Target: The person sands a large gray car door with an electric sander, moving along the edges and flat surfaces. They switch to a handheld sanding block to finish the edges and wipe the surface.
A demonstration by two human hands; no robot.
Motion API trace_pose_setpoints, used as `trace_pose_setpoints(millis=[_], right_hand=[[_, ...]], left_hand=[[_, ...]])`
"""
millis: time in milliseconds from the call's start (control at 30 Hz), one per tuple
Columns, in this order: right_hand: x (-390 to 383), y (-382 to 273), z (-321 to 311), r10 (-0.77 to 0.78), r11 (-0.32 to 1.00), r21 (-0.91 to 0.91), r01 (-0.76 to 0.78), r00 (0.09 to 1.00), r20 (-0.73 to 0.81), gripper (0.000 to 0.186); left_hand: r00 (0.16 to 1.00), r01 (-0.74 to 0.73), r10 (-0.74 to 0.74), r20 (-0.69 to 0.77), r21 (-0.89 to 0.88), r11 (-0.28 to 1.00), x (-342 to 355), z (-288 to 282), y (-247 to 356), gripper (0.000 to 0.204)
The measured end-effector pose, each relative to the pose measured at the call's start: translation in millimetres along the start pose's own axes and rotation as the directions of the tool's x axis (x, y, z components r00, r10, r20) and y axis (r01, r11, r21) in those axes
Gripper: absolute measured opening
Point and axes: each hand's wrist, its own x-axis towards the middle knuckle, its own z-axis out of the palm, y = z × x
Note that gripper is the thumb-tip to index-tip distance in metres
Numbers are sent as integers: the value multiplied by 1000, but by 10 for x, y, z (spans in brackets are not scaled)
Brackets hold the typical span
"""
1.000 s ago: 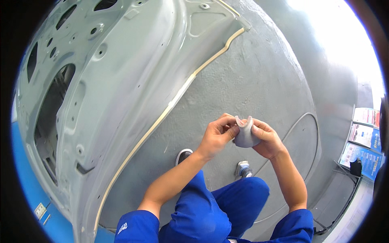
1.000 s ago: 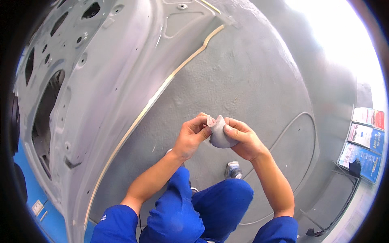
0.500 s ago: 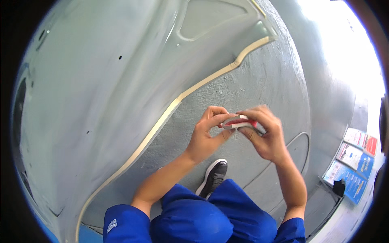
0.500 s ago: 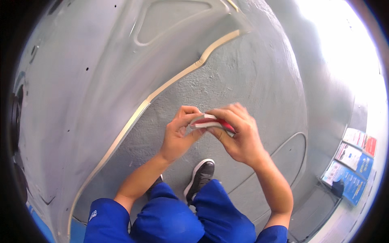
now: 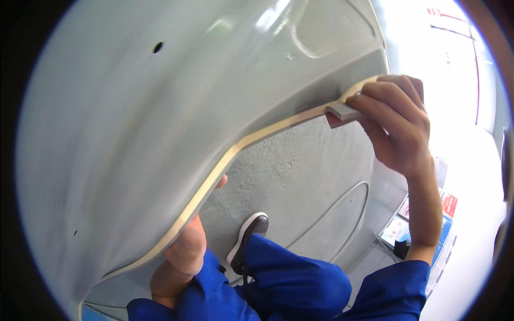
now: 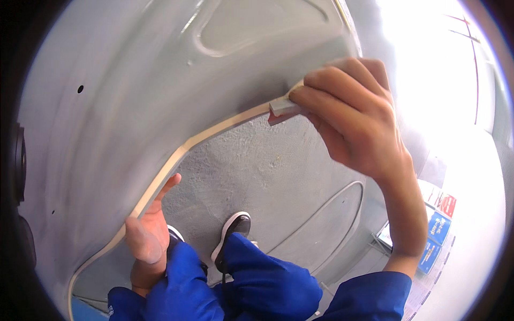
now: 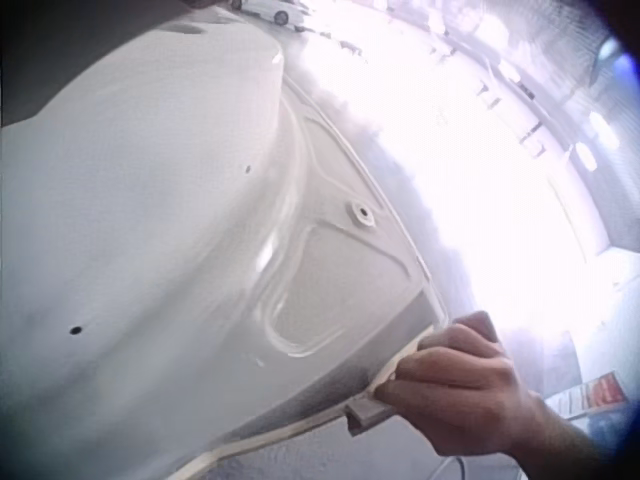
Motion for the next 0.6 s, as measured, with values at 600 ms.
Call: trace_pose_setpoints(millis=[600], right_hand=[[176, 90, 21, -74, 992, 111, 65, 994, 74, 26]], left_hand=[[955, 229, -195, -222, 143, 963, -9, 2, 109, 46]])
